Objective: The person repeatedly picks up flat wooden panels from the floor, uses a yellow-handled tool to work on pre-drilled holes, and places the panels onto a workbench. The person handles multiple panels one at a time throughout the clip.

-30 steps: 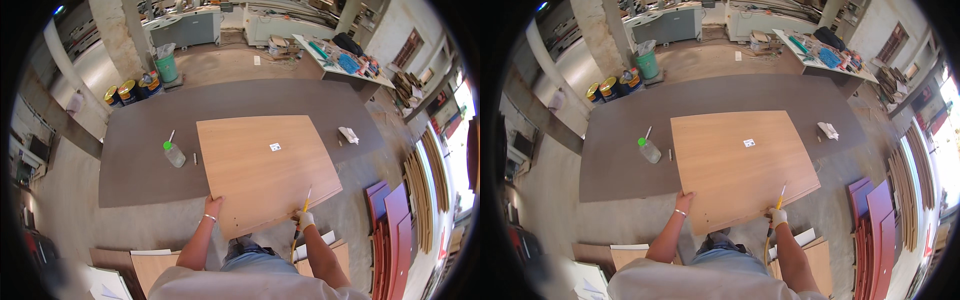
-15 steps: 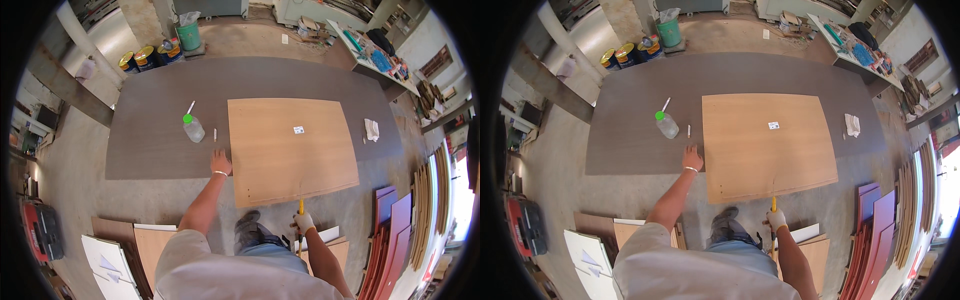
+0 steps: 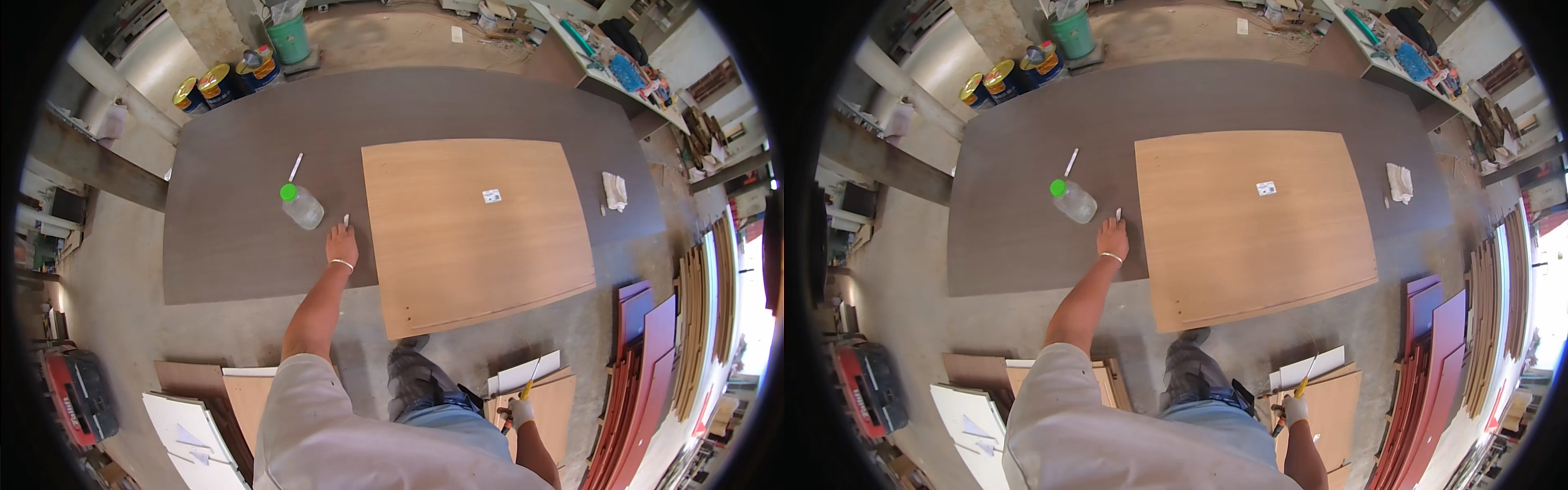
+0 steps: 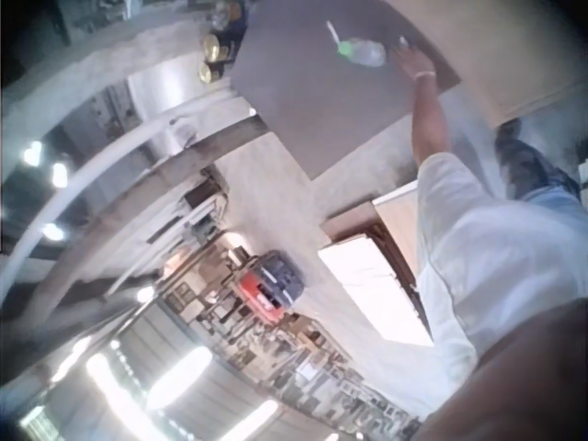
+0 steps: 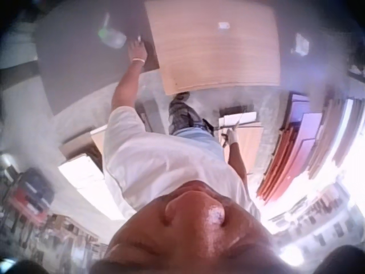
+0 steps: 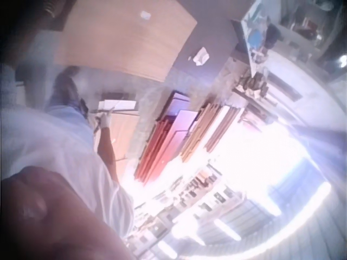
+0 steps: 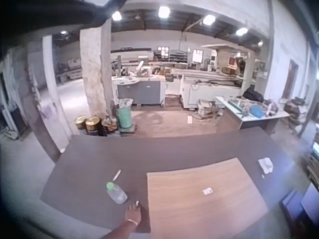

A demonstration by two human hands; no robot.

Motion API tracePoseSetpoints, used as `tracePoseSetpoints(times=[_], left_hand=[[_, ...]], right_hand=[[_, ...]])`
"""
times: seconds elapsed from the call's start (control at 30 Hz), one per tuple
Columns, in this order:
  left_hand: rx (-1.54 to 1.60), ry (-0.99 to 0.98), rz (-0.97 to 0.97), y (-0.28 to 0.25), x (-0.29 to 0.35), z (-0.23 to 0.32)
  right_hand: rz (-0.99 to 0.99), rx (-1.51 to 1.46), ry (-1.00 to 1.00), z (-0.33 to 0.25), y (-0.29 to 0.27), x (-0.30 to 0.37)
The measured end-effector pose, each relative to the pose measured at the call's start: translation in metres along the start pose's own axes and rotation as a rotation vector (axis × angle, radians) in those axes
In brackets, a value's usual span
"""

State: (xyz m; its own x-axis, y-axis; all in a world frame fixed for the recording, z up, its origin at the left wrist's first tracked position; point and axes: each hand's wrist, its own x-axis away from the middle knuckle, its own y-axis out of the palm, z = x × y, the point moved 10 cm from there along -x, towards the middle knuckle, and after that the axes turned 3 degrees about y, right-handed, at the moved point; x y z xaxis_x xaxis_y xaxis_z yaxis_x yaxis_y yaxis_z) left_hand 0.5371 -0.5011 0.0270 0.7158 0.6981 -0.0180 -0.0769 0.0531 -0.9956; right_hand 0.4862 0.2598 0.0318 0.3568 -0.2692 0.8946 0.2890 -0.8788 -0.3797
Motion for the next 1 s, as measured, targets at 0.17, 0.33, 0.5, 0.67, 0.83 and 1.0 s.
tracePoseSetpoints(times=[0.17, 0.33, 0.5, 0.67, 0.83, 1.0], left_hand=[[-0.033, -0.358, -0.018, 0.014, 0.036, -0.075], [-0.099, -0.528, 0.079, -0.009, 0.068, -0.163], [-0.239, -0.399, 0.216, -0.029, 0.047, -0.154], [0.211, -0.543, 0.007, 0.0, 0.08, -0.033], [0.905, -0.867, -0.133, 0.107, 0.198, 0.062], [0.996, -1.021, -0.056, 0.1, 0.191, 0.05]], right_hand=[[-0.072, 0.059, -0.009, 0.012, 0.025, -0.002], [-0.066, 0.164, -0.096, 0.001, 0.04, 0.007], [-0.052, 0.213, -0.117, -0.015, 0.045, 0.024], [-0.007, 0.111, -0.161, -0.013, 0.033, 0.018], [0.011, 0.197, -0.22, -0.025, 0.046, 0.035], [0.014, 0.292, -0.146, 0.016, 0.031, 0.018]])
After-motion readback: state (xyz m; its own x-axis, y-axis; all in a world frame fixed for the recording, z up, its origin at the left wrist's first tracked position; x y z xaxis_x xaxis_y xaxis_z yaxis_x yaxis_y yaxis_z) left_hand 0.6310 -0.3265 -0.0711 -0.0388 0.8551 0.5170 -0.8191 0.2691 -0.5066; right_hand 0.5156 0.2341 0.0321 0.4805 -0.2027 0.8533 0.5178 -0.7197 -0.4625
